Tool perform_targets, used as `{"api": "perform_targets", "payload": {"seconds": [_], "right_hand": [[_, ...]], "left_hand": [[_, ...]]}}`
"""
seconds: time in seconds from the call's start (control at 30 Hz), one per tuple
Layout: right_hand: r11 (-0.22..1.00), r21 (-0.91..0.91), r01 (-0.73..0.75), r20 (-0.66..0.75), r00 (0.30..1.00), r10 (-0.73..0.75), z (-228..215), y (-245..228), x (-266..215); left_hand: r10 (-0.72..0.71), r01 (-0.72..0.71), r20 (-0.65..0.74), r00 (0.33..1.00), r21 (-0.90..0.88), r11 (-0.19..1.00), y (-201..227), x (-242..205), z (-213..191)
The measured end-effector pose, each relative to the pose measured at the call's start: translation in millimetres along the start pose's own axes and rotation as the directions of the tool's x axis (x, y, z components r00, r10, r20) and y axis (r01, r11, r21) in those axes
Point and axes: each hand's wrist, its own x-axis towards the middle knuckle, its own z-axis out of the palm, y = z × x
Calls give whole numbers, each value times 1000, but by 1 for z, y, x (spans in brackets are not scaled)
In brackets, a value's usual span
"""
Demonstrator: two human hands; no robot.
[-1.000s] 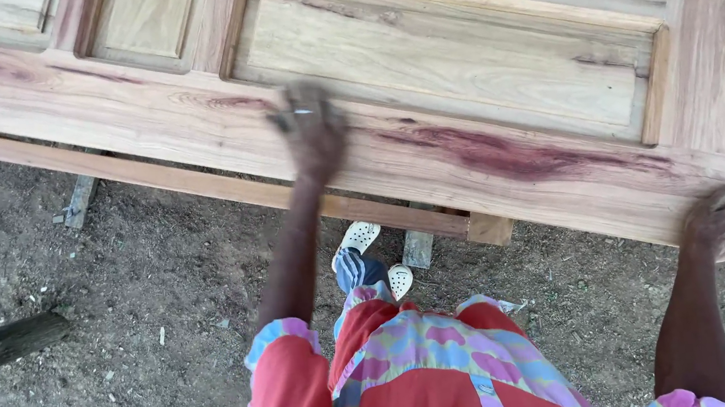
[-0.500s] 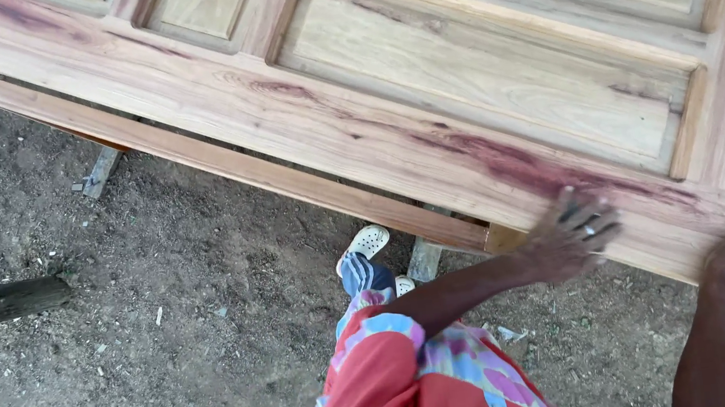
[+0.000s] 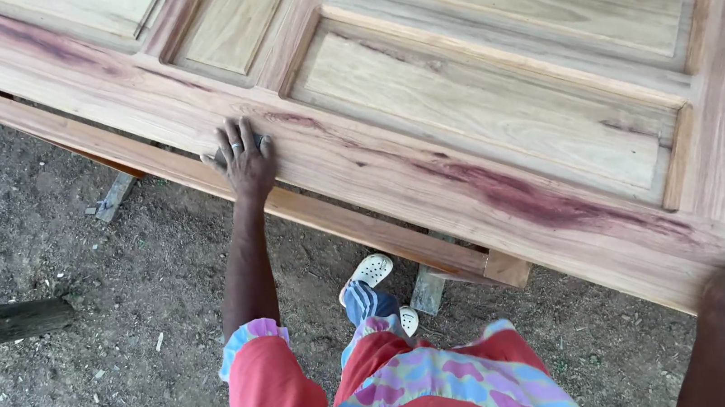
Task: Sanding a wooden door by hand using a sanding block.
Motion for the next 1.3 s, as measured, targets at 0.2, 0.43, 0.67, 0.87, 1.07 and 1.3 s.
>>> {"api": "perform_targets", "payload": {"seconds": [0.2, 0.43, 0.67, 0.87, 1.07, 1.3], "right_hand": [[995, -94, 40, -67, 997, -46, 15, 10, 6], [997, -70, -22, 25, 999, 24, -2, -2, 0], [993, -112, 33, -44, 998, -38, 16, 13, 7], [999, -38, -5, 18, 1000, 5, -18, -12, -8], [999, -31, -9, 31, 999, 10, -14, -8, -5], [1000, -24, 8, 18, 1000, -7, -28, -17, -13]], "left_hand": [[59, -58, -65, 996, 11, 998, 106, -52, 18], [648, -682, 218, 730, 173, 711, 323, -209, 15], [990, -994, 98, 103, 57, 98, 419, -324, 74], [941, -945, -179, 287, 105, 309, 323, -212, 74], [397, -396, 92, 913, -26, 918, 112, -37, 11], [-131, 113, -133, 982, -139, 984, 45, -14, -14]]}}
